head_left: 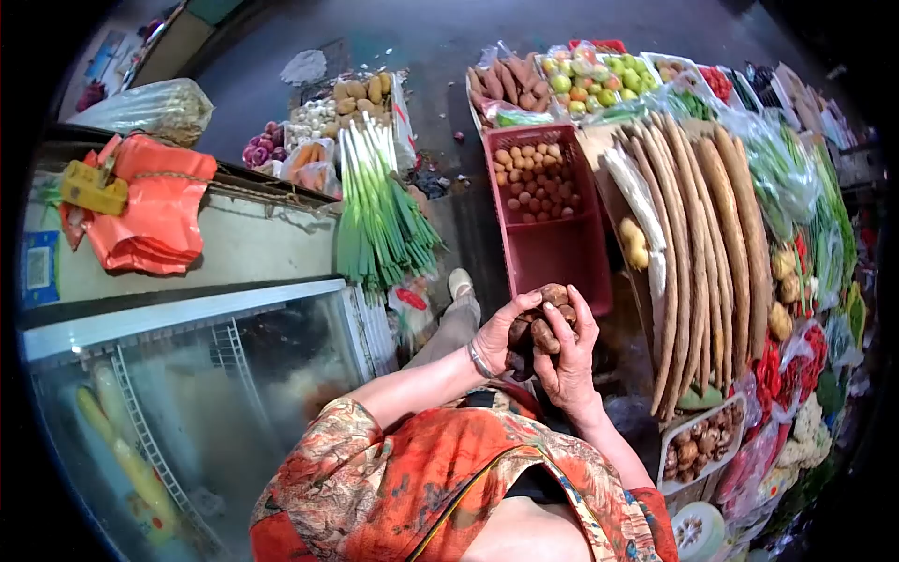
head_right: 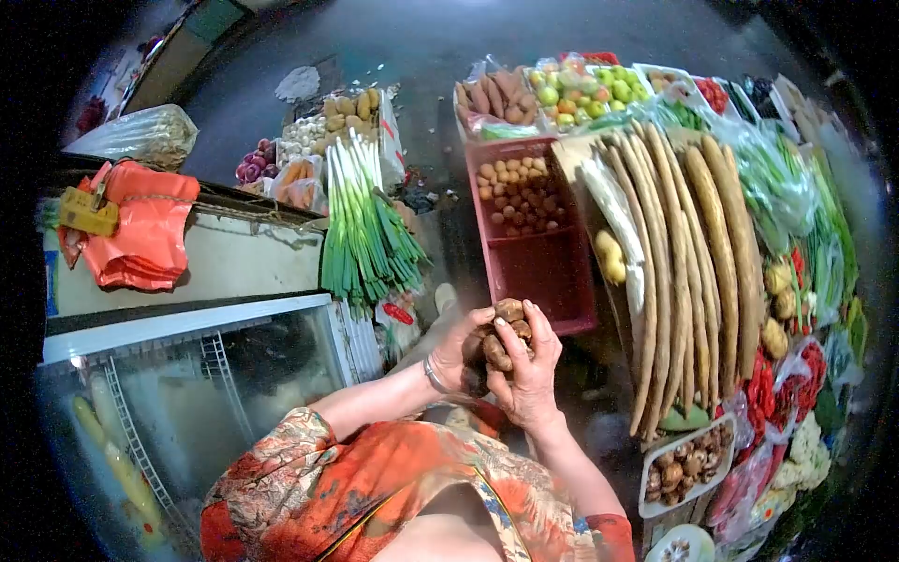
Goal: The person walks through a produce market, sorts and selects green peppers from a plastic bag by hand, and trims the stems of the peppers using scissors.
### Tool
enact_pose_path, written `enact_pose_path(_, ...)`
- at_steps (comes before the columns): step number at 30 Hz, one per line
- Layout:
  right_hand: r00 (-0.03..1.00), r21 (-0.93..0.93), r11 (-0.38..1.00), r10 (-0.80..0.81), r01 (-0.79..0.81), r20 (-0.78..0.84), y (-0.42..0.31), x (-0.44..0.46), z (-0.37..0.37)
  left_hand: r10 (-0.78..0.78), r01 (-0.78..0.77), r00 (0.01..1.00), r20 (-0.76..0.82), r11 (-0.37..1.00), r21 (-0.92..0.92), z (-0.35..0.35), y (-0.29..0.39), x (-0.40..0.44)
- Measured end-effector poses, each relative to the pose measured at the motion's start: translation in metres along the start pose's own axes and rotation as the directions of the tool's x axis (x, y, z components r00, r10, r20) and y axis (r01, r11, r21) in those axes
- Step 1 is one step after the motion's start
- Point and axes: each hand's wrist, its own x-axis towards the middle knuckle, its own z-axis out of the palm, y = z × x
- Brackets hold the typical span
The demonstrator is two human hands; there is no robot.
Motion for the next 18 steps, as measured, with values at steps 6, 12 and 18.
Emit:
enact_pose_path(6, 0.994, 0.302, 0.952, 0.008, -0.041, 0.111, -0.024, 0.098, 0.045, 0.131, -0.13, 0.99, 0.053, 0.991, -0.021, 0.008, 0.103, -0.016)
enact_pose_path(12, 0.986, 0.209, 0.978, -0.024, -0.011, 0.162, -0.041, 0.167, 0.085, 0.193, -0.19, 0.98, 0.038, 0.979, -0.071, 0.004, 0.169, -0.035)
enact_pose_path(18, 0.954, 0.19, 0.97, -0.196, 0.154, 0.226, -0.043, 0.215, 0.11, 0.279, -0.28, 0.96, -0.012, 0.958, -0.062, 0.009, 0.21, -0.047)
